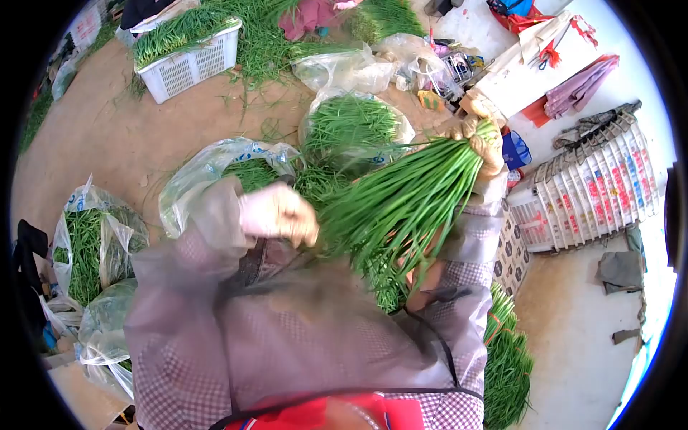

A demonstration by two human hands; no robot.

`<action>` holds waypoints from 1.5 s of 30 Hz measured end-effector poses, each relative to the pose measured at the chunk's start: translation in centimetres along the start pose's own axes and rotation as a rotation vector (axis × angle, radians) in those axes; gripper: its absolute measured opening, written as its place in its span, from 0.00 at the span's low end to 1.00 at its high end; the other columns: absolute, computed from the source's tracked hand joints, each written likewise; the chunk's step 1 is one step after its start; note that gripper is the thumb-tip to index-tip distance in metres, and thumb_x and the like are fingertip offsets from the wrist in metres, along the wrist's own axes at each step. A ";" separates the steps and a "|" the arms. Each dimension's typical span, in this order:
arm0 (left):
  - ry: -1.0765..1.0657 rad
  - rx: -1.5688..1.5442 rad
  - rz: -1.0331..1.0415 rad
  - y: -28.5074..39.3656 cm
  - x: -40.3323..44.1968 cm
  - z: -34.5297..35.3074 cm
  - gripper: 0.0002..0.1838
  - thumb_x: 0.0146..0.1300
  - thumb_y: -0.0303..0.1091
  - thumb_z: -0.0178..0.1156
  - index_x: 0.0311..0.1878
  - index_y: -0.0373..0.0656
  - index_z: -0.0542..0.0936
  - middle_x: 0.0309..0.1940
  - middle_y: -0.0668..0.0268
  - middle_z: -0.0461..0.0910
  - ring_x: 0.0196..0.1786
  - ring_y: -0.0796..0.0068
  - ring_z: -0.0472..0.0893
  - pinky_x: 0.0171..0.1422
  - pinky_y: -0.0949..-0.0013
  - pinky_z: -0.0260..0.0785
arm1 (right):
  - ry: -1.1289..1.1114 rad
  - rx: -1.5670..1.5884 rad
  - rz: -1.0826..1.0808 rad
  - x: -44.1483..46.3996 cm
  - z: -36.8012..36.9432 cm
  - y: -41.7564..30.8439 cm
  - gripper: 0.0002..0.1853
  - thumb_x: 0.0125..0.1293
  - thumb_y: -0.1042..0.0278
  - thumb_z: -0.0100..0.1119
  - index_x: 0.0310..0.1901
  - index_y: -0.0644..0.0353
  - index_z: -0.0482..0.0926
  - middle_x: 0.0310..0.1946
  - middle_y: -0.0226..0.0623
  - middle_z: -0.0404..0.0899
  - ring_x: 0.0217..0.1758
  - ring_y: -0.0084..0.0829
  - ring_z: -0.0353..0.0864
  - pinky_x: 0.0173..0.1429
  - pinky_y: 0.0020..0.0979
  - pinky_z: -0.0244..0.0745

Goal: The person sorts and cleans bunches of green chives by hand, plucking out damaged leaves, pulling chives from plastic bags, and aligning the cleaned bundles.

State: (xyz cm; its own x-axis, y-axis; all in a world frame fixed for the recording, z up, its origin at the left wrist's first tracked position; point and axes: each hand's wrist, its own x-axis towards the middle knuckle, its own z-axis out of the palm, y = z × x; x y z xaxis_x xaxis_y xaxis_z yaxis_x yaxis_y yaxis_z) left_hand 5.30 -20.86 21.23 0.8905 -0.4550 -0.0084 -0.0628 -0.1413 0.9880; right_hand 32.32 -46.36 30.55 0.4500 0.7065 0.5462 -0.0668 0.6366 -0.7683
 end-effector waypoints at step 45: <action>0.420 0.657 0.155 -4.8 6.4 2.0 0.10 0.62 0.44 0.57 0.36 0.50 0.83 0.26 0.58 0.81 0.30 0.54 0.81 0.35 0.56 0.72 | 0.209 -0.075 -0.263 0.3 -1.4 -1.9 0.34 0.60 0.73 0.60 0.67 0.61 0.57 0.38 0.33 0.74 0.45 0.33 0.74 0.59 0.42 0.71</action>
State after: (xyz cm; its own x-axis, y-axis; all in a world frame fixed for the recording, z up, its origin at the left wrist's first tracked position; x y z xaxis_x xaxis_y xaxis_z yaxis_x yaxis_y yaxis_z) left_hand 10.39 -24.80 16.09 0.9369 -0.1608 0.3105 -0.3368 -0.6530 0.6784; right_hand 33.83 -47.74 31.70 0.6160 0.4375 0.6550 0.1379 0.7588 -0.6365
